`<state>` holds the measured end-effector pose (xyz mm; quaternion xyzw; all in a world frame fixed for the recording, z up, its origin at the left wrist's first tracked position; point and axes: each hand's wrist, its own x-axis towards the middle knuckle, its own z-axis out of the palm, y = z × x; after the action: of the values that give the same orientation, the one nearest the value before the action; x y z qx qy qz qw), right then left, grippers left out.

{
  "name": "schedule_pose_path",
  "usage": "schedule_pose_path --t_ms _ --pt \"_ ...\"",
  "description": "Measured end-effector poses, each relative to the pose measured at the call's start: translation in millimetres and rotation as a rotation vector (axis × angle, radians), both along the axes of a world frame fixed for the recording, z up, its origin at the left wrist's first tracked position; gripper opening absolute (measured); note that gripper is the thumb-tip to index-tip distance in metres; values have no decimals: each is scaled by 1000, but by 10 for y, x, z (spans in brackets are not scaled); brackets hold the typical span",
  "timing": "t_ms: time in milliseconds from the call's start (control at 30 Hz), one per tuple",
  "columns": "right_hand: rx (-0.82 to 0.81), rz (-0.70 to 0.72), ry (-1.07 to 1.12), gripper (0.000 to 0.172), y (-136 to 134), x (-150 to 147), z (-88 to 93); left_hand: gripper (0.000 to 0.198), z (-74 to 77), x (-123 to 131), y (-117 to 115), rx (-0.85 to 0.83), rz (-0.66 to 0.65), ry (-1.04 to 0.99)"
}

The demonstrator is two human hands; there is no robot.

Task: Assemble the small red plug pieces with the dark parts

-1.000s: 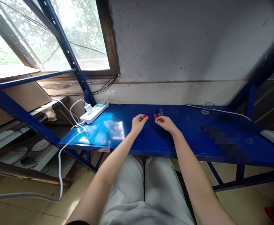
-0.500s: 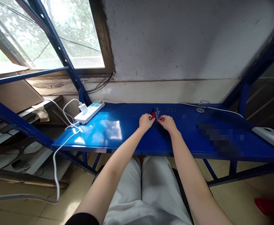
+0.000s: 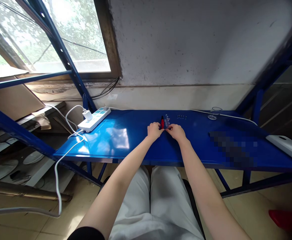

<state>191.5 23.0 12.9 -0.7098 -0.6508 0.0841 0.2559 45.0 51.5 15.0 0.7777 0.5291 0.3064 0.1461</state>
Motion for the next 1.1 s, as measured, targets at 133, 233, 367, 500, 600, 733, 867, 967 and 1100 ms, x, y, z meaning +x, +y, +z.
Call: schedule_pose_path --t_ms 133,233,367,500,600,733,867,967,1100 --pt "-19 14 -1 21 -2 -1 11 30 47 -116 -114 178 -127 47" --pt "-33 9 2 20 -10 -7 26 35 81 -177 -182 282 -205 161" --pt "-42 2 -4 20 -21 -16 46 35 119 -183 -209 317 -237 311" --pt "-57 -7 -39 20 -35 -33 73 31 141 -148 -197 323 -187 343" --pt "-50 -14 -49 21 -60 -59 99 25 137 -137 -170 307 -149 310" --pt "42 26 -24 21 -106 -116 121 14 127 -239 -57 296 -144 196" --pt "130 147 6 20 -118 -243 133 6 125 -556 95 365 -73 -76" --pt "139 223 -20 21 -53 -398 174 4 110 -835 126 414 8 -250" --pt "108 213 -70 19 128 -650 278 5 73 -1048 60 399 127 -427"
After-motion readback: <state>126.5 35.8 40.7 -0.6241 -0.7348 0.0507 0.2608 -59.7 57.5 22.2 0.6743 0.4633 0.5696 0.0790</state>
